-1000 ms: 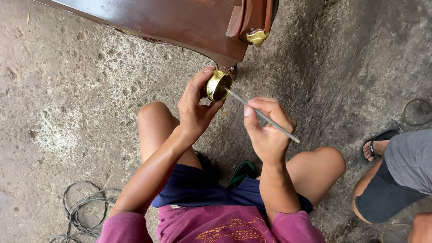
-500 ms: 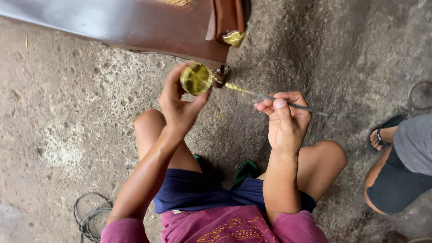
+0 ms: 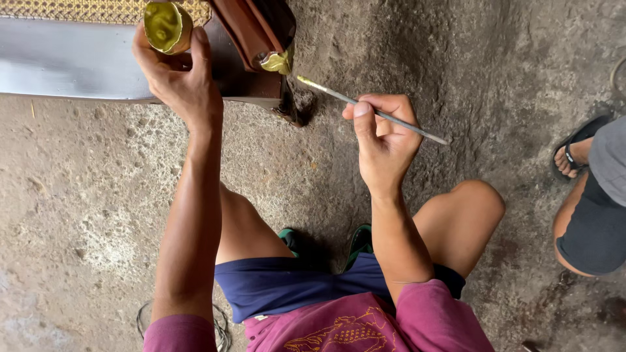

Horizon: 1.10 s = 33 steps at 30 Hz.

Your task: The person paints the carved legs of a wooden chair with gold paint using a small brush. They hold a small container of gold paint in one hand and apply it carefully to the details of the chair legs.

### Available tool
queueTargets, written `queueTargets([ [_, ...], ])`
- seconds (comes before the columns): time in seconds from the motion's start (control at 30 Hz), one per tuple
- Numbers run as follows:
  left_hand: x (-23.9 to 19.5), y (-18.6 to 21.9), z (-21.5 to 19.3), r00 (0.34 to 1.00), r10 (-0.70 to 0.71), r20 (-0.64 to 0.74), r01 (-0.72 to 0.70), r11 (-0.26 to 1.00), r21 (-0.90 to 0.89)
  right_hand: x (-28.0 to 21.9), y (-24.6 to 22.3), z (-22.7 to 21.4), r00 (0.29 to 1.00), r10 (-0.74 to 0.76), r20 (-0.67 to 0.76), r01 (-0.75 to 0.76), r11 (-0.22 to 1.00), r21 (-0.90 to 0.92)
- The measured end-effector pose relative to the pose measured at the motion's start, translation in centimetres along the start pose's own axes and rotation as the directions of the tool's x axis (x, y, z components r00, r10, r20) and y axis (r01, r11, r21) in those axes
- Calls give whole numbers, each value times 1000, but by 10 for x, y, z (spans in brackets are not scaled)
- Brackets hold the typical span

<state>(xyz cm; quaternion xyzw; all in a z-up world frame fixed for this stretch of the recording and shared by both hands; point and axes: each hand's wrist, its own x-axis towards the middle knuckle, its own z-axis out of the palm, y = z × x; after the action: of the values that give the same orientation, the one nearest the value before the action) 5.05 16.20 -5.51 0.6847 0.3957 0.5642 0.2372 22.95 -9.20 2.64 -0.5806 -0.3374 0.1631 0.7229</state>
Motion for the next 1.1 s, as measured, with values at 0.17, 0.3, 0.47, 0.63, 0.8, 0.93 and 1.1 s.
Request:
queueTargets([
  [0.17,-1,1,8,1000,20,-23,-17,993,118,9,4,2,1000,6,25,-6,1000,-11],
  [0.3,-2,6,10,999,38,-5,-37,993,110,13,6,-1,998,30,51,-28,999,-29],
  [0.47,-5,9,10,998,60,-5,-59,991,121,16,10,2,996,58,71,-61,997,43],
  [0.63,-6,6,10,997,76,-6,-75,991,112,16,10,3,994,85,69,-89,995,50],
  [0.8,-8,3,8,997,78,10,-78,993,87,16,9,2,996,58,66,-63,996,69],
  [0.93,-6,-1,10,990,142,-7,-140,982,129,19,10,6,987,117,113,-133,980,151],
  [1.1,-5,-7,9,991,137,-8,-134,980,147,22,8,5,992,43,117,-57,992,114],
])
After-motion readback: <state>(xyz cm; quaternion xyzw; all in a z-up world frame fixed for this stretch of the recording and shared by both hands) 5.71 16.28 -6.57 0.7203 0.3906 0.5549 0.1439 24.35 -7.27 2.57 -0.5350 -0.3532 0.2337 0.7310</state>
